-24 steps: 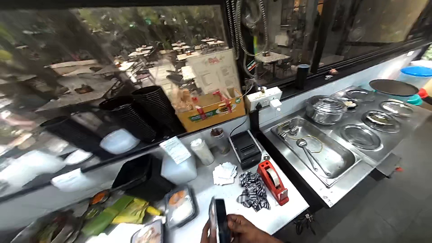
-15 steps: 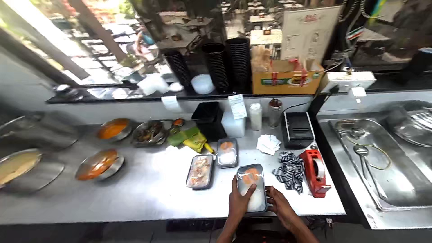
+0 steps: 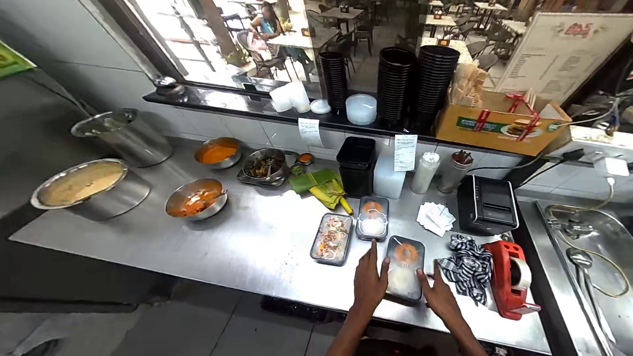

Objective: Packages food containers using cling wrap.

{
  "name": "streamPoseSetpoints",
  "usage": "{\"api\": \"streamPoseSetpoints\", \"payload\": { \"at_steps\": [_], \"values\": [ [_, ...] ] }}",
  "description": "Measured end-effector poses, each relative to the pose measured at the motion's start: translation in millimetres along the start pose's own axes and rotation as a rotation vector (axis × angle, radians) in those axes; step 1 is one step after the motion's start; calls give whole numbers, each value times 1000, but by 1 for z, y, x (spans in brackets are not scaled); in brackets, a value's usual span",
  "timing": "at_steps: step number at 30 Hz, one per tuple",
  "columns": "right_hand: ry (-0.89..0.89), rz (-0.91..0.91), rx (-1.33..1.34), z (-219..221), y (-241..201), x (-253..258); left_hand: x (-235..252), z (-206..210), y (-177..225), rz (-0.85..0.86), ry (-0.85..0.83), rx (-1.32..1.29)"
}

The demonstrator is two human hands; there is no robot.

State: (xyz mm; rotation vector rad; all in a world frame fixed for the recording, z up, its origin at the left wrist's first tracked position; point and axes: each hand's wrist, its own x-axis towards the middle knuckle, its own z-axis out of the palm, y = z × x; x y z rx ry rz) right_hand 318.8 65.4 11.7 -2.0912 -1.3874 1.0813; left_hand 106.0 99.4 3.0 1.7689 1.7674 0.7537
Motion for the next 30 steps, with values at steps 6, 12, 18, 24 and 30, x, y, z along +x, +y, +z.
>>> {"api": "streamPoseSetpoints", "payload": {
  "at_steps": [6, 12, 18, 24, 30],
  "values": [
    [69, -438, -520, 41, -23, 21, 81, 1, -63, 188, -200, 436],
    [140, -577, -763, 58, 1, 78, 65, -12, -64, 212, -353, 512],
    [65, -675, -759, 31, -51, 98, 20, -11, -62, 210, -297, 424],
    [65, -730, -802, 101, -63, 97, 44, -36, -112, -5, 122, 512],
    [60, -733, -842, 106, -50, 81, 5, -40, -141, -66, 172, 652]
  ]
}}
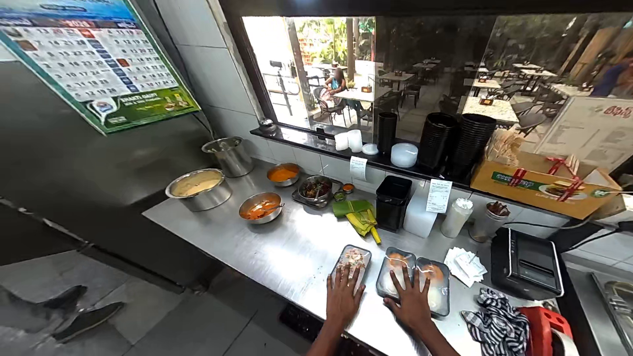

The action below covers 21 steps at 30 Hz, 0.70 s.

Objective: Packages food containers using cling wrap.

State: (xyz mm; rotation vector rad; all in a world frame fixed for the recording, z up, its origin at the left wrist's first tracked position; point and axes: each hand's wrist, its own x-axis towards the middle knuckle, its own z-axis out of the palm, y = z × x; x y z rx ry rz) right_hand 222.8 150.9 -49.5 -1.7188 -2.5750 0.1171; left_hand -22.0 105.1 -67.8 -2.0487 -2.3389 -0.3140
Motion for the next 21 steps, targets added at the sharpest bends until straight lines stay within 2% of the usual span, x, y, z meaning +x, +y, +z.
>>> {"api": "streamPoseSetpoints", "payload": {
  "at_steps": [4, 9, 12, 14, 18, 21],
  "values": [
    [-38, -24, 4, -2, -16, -24, 0, -13, -14, -68, -35, 15],
    [-19, -67, 12, 3, -43, -39, 42, -51, -46, -135, -308, -10],
    [-10, -55, 10, 4, -56, -33, 52, -57, -57, -93, -360, 4],
    [-25, -34, -6, 4, -62, -28, 44, -45, -64, -47, -283, 32],
    [-23, -8, -17, 3, -65, -16, 25, -10, -81, 26, -5, -64],
    [-43, -5, -24, -1, -66, -7, -3, -4, -96, 94, 64, -145]
  ]
}}
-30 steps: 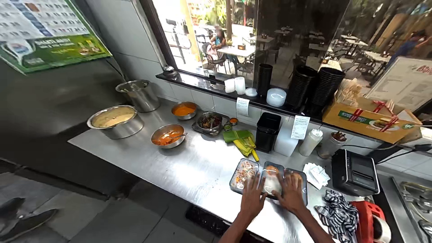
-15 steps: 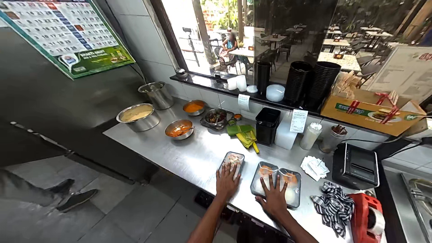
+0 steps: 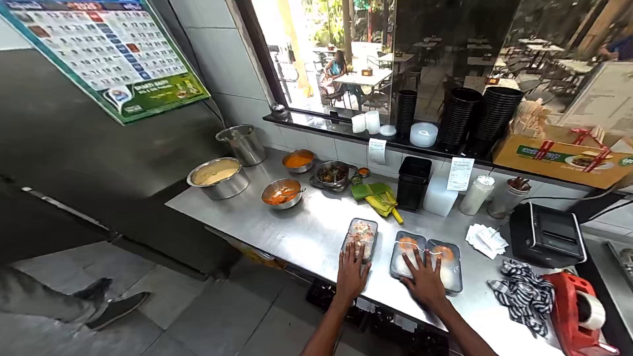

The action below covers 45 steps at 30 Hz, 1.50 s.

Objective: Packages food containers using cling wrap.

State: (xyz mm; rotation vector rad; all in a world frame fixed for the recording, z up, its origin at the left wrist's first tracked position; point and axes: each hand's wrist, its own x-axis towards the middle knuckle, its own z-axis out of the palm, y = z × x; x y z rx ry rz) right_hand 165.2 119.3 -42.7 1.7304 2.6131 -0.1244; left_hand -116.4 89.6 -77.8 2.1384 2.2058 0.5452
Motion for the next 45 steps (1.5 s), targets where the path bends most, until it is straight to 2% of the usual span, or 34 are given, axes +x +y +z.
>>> {"api": "streamPoseSetpoints", "payload": {
  "at_steps": [4, 6, 8, 11, 12, 14, 16, 17, 20, 23, 26, 30, 33, 35, 37, 40, 43, 45],
  "values": [
    [-60, 6, -55, -3, -10, 5, -42, -10, -22, 80, -8, -90],
    [-18, 11, -83, -6, -20, 7, -46, -17, -30, 114, -37, -131],
    [109, 70, 23, -13, -36, 8, -39, -23, -40, 131, -76, -135],
    [466, 143, 390, -26, -69, 16, -23, -27, -57, 131, -179, -161],
    [548, 128, 453, -30, -82, 22, -17, -28, -62, 141, -198, -192],
    [610, 36, 417, -32, -107, 34, -10, -30, -68, 146, -206, -290],
    [588, -82, 311, -27, -128, 51, -6, -29, -70, 109, -161, -441],
    [522, -134, 274, -21, -135, 60, -6, -27, -69, 84, -115, -519],
    [196, -215, 225, -10, -152, 86, -3, -26, -63, -21, -14, -749],
    [113, -231, 227, -10, -162, 99, 7, -31, -61, -122, -63, -871],
    [154, -237, 227, -6, -159, 98, 19, -35, -61, -217, -149, -906],
    [230, -263, 268, -7, -135, 93, 29, -26, -65, -152, -170, -855],
    [388, -325, 455, -15, -100, 91, 29, -21, -62, -39, -91, -596],
    [438, -307, 555, -22, -74, 88, 23, -20, -53, -29, -58, -409],
    [410, -174, 700, -30, -52, 86, 19, -18, -40, -87, -38, -364],
    [180, 13, 1000, -36, -30, 89, 24, -9, -27, -199, 60, -471],
    [99, 36, 1149, -32, -27, 101, 33, -4, -18, -287, 138, -568],
    [144, -1, 1060, -39, -35, 111, 36, -3, -15, -306, 157, -594]
  ]
}}
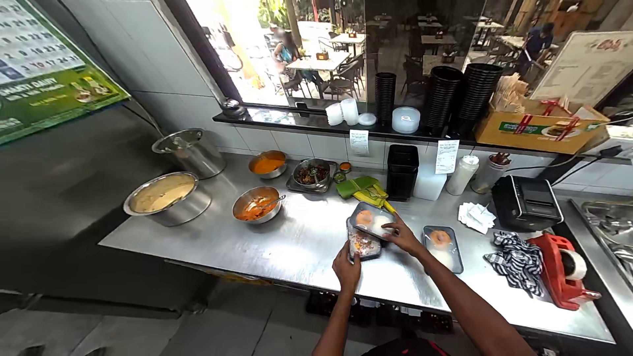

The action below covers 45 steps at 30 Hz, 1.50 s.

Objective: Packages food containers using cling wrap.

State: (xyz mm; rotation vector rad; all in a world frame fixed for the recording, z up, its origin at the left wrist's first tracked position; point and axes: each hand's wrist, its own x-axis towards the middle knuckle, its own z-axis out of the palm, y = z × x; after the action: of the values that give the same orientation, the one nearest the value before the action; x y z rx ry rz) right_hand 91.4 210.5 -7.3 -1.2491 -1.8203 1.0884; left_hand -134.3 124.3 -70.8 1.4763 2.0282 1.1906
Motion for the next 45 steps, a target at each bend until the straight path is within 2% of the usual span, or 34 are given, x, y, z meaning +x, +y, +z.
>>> {"api": "streamPoseSetpoints", "payload": {
  "at_steps": [3, 9, 18, 22, 27, 29, 31, 34, 36, 37, 39, 42, 45],
  "values": [
    [-49, -127, -144, 7, -17, 20, 8, -1, -2, -10, -68, -40],
    [-174, -194, -258, 10, 4, 63, 28, -16, -4, -77, -223, -119],
    [-185, -214, -210, -16, 9, 39, 58, -30, -2, -175, -386, -335],
    [-172, -172, -242, -14, 13, 23, 53, -30, 2, -201, -435, -421],
    [-128, -64, -272, -2, 3, 22, 64, -16, 9, -237, -406, -478],
    [-106, -38, -282, -6, -2, 13, 59, -13, 11, -248, -361, -419],
    [-32, -26, -337, -17, -6, -9, 44, -11, 13, -224, -285, -286],
    [95, 75, -614, -48, 5, -71, -1, -4, 8, -58, -87, -131],
    [141, 198, -755, -70, 28, -121, -46, -6, 14, 67, -8, -116],
    [110, 301, -773, -78, 37, -145, -69, -8, 16, 117, 10, -105],
    [34, 453, -784, -82, 49, -183, -115, -9, 19, 198, -9, -63],
    [134, 429, -828, -62, 67, -205, -163, 4, 22, 339, -106, -46],
    [221, 380, -828, -52, 81, -193, -173, 21, 27, 515, -234, -27]
  ]
}}
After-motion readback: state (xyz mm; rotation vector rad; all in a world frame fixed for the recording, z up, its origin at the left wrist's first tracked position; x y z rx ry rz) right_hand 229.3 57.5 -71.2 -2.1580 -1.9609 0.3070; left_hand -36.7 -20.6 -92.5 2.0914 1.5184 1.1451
